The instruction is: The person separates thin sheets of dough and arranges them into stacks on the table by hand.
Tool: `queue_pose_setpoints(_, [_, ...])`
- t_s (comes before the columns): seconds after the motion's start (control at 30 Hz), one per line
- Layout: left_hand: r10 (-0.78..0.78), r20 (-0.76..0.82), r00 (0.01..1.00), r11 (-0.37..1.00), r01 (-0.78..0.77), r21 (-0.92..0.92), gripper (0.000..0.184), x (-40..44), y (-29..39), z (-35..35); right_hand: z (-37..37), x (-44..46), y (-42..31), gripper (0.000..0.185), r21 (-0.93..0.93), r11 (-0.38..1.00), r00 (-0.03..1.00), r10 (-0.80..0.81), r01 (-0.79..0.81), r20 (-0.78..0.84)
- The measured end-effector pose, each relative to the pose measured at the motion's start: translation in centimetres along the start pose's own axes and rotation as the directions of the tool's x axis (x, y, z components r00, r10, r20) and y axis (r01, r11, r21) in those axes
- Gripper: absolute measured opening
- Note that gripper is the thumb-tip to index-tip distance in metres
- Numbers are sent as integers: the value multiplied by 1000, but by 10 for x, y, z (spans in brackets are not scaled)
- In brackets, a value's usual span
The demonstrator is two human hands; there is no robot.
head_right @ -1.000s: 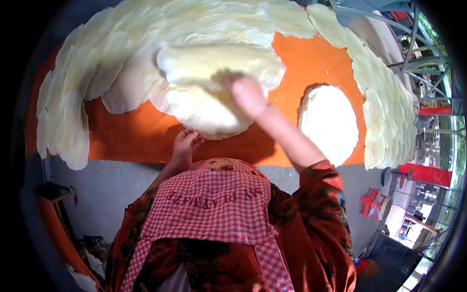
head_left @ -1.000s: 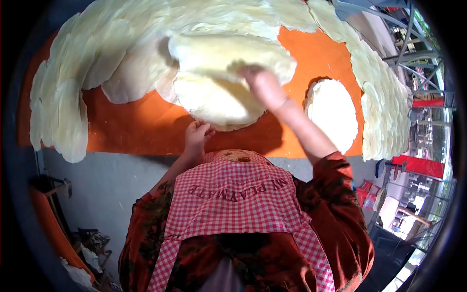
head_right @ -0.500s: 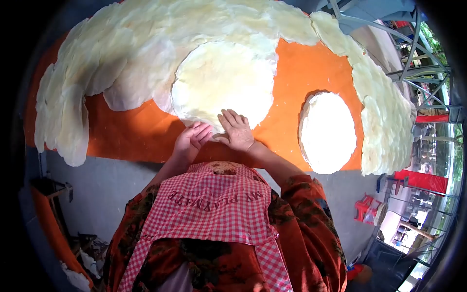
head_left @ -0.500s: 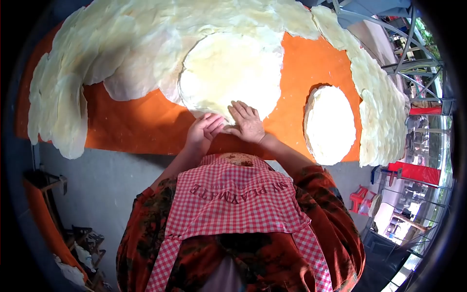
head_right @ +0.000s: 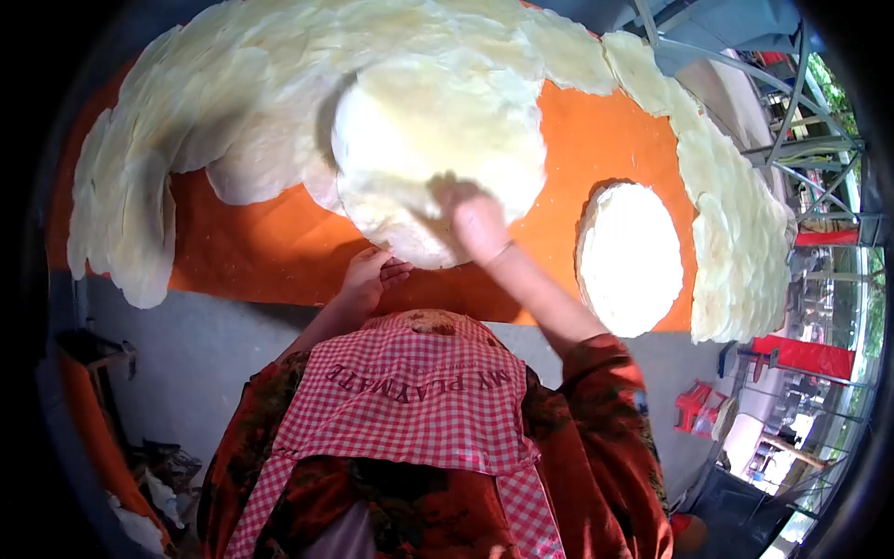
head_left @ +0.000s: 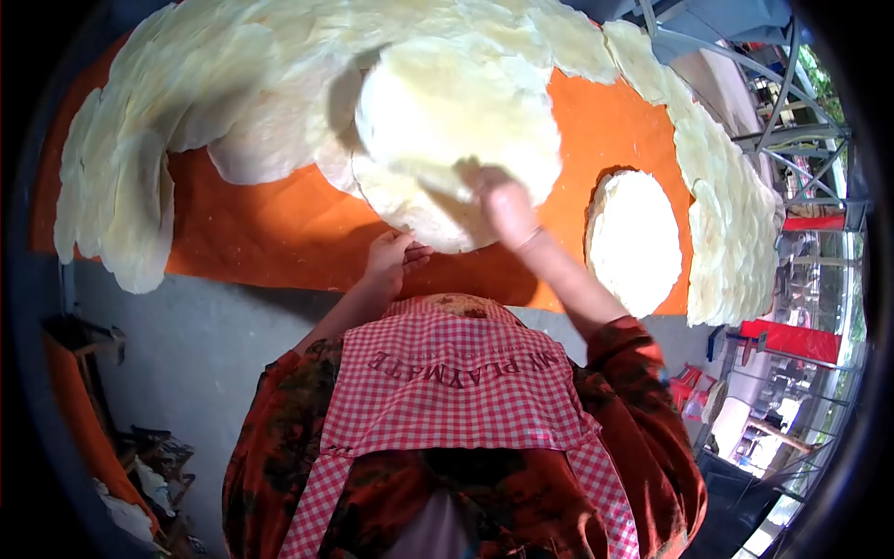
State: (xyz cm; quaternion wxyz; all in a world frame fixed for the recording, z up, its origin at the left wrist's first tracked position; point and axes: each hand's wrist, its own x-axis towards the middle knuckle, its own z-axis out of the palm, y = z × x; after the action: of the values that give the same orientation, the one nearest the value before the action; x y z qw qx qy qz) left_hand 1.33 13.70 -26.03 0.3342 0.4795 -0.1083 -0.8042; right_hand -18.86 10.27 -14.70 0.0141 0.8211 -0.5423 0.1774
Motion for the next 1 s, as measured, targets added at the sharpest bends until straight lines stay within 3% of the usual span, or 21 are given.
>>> queue_pose_setpoints(0.03, [5, -18, 1000, 1000, -4, 23, 11, 0, 0, 4, 42, -20, 0, 48, 31, 1000, 1000, -3, 4, -9])
queue_pose_setpoints(0.07, [8, -39, 999, 999, -6, 50, 10, -1, 0, 6, 72, -42, 0, 51, 36, 998, 991, 50, -55, 121])
queue_pose_setpoints(0.1, [11, -60, 998, 996, -6, 84, 10, -2, 1, 6, 77, -53, -1, 51, -8, 999, 984, -36, 38, 172])
queue_pose_setpoints(0.27, [137, 1, 991, 985, -136, 110, 10, 15, -11, -5, 84, -63, 0, 53, 66, 993, 981, 88, -100, 172])
queue_pose_setpoints(0.37, [235, 29, 972, 971, -236, 37, 9, 21, -15, 1, 80, -68, -12, 52, 118, 993, 990, -11, -6, 142])
queue_pose_setpoints(0.4, [265, 24, 964, 964, -265, 7, 9, 19, -14, 4, 76, -70, -21, 54, 193, 976, 980, 66, -103, 188])
queue_pose_setpoints(0.5, [253, 82, 964, 967, -248, -61, 15, 6, -7, 14, 69, -64, -27, 53, 163, 979, 979, 95, -125, 183])
queue_pose_setpoints(0.53, [249, 141, 958, 967, -237, -94, 17, 0, -1, 17, 79, -56, -10, 50, 217, 976, 999, 4, -14, 47])
queue_pose_setpoints(0.57, [248, 200, 948, 966, -226, -127, 20, -5, 9, 19, 84, -49, 11, 55, 289, 944, 983, 125, -160, 136])
queue_pose_setpoints(0.6, [247, 257, 934, 965, -212, -156, 22, -6, 16, 17, 49, -17, 13, 44, 213, 903, 902, 299, -373, 311])
queue_pose_setpoints(0.63, [293, 325, 899, 953, -246, -177, 28, 13, 9, 1, 30, 3, 32, 28, 137, 936, 912, 270, -323, 308])
queue_pose_setpoints(0.67, [262, 332, 906, 951, -185, -247, 30, 14, 14, -5, 6, 23, 47, 16, 69, 978, 966, 179, -195, 187])
queue_pose_setpoints(0.7, [241, 346, 907, 940, -129, -316, 33, 17, 20, -7, -27, 39, 37, 17, 61, 988, 988, 140, -144, 64])
queue_pose_setpoints(0.77, [236, 385, 892, 918, -75, -388, 51, 11, 30, -8, -68, 44, 10, 22, -95, 992, 995, -85, 80, -55])
queue_pose_setpoints(0.87, [205, 399, 894, 862, 28, -505, 71, 9, 42, -10, -47, 9, -35, 32, -313, 945, 995, -98, 92, -3])
queue_pose_setpoints(0.9, [202, 407, 891, 842, 54, -536, 77, 4, 48, -6, -19, -7, -36, 31, -279, 955, 994, -106, 97, -18])
queue_pose_setpoints(0.97, [319, 543, 777, 796, 90, -598, 82, 23, 43, -22, 37, -44, -27, 39, -244, 961, 989, -113, 134, 100])
queue_pose_setpoints(1.0, [274, 572, 773, 833, 107, -543, 78, 29, 45, -31, 61, -65, -19, 45, -131, 983, 986, -113, 130, 124])
